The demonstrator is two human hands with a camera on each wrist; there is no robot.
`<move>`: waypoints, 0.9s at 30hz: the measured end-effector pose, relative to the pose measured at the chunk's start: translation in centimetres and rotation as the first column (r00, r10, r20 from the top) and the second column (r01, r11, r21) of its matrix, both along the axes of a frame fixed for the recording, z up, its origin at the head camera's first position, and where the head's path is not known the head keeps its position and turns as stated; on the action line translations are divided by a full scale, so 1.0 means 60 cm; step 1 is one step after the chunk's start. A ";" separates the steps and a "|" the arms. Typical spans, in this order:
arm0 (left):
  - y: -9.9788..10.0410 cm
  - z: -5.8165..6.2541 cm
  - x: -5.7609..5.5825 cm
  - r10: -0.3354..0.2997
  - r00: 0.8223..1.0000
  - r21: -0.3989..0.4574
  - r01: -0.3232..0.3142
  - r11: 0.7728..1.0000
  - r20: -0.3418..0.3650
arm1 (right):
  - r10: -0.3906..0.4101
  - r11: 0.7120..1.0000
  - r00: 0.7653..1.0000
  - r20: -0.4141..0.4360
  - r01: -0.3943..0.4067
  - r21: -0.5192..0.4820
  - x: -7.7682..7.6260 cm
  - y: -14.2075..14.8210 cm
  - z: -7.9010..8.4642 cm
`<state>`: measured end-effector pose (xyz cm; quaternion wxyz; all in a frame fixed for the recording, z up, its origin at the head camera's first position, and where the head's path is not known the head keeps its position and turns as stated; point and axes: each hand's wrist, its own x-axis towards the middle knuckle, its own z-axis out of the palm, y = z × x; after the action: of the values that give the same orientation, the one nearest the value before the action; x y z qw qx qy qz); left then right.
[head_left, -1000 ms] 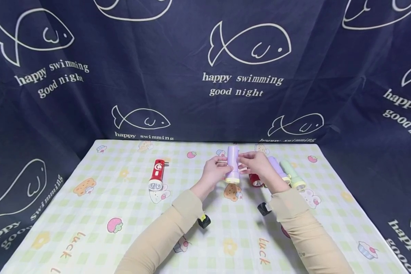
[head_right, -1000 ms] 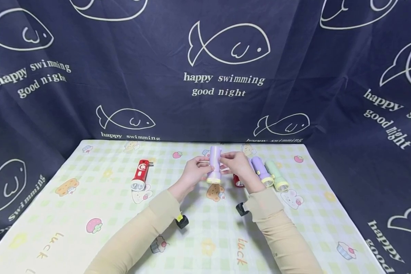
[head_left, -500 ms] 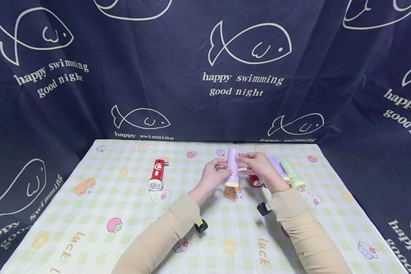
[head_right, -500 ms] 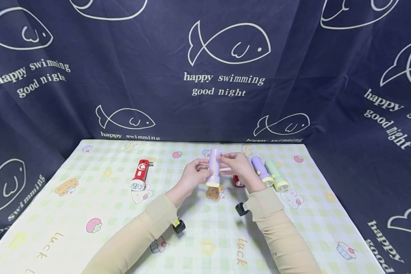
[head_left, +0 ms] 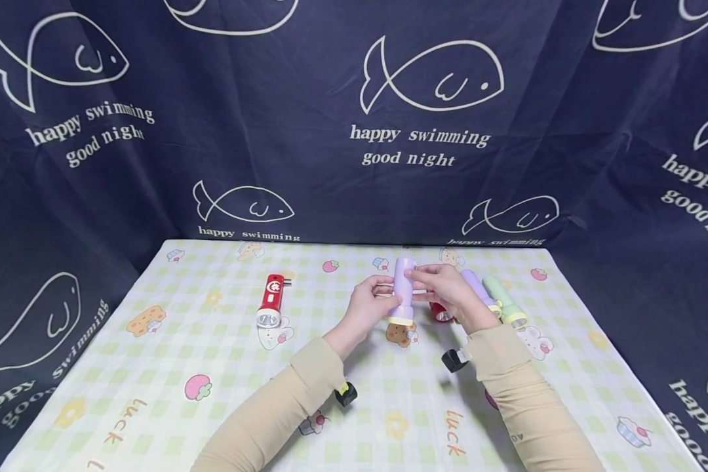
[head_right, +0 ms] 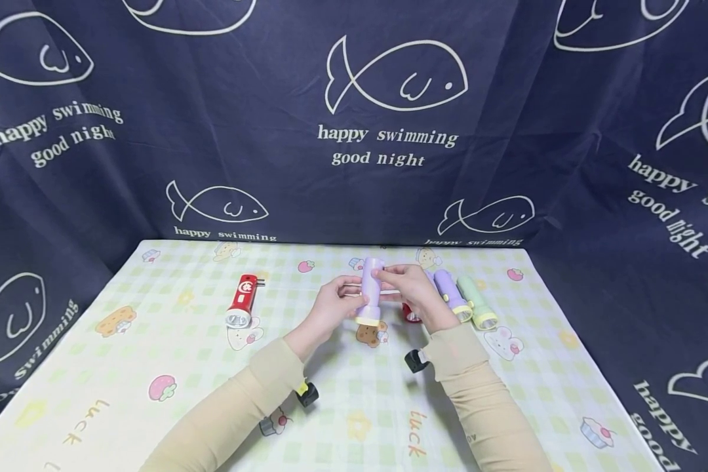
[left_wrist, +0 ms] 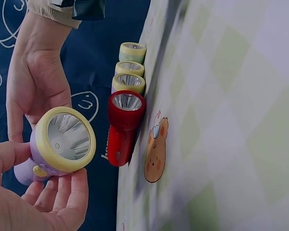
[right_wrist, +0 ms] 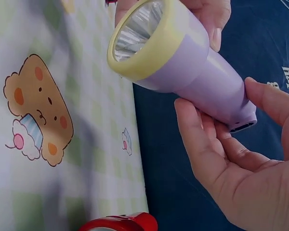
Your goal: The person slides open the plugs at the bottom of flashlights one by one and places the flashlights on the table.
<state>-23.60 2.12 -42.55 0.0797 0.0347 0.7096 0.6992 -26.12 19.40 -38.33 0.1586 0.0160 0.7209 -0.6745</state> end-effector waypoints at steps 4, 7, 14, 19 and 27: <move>-0.002 -0.004 -0.001 0.003 1.000 0.001 -0.003 1.000 -0.012 | -0.005 1.000 1.000 -0.017 0.005 0.007 0.001 0.000 -0.001; -0.004 -0.006 -0.003 -0.001 1.000 0.001 0.001 1.000 -0.030 | -0.010 1.000 0.999 -0.037 0.011 0.011 0.002 -0.002 -0.001; -0.013 0.000 -0.008 -0.024 0.999 0.018 0.024 1.000 -0.024 | -0.035 0.999 0.997 -0.064 0.036 0.017 0.006 -0.010 -0.003; -0.023 0.012 -0.014 -0.038 0.999 0.059 0.040 0.997 -0.023 | -0.037 0.999 0.996 -0.082 0.039 0.031 0.010 -0.017 -0.005; -0.035 0.028 -0.019 -0.082 0.997 0.091 0.081 0.993 0.006 | -0.022 0.996 0.992 -0.121 0.032 0.084 0.016 -0.019 -0.008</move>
<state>-24.74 0.02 -40.86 0.1100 0.0637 0.6749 0.7269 -25.16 18.27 -38.83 0.1052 -0.0078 0.7570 -0.6449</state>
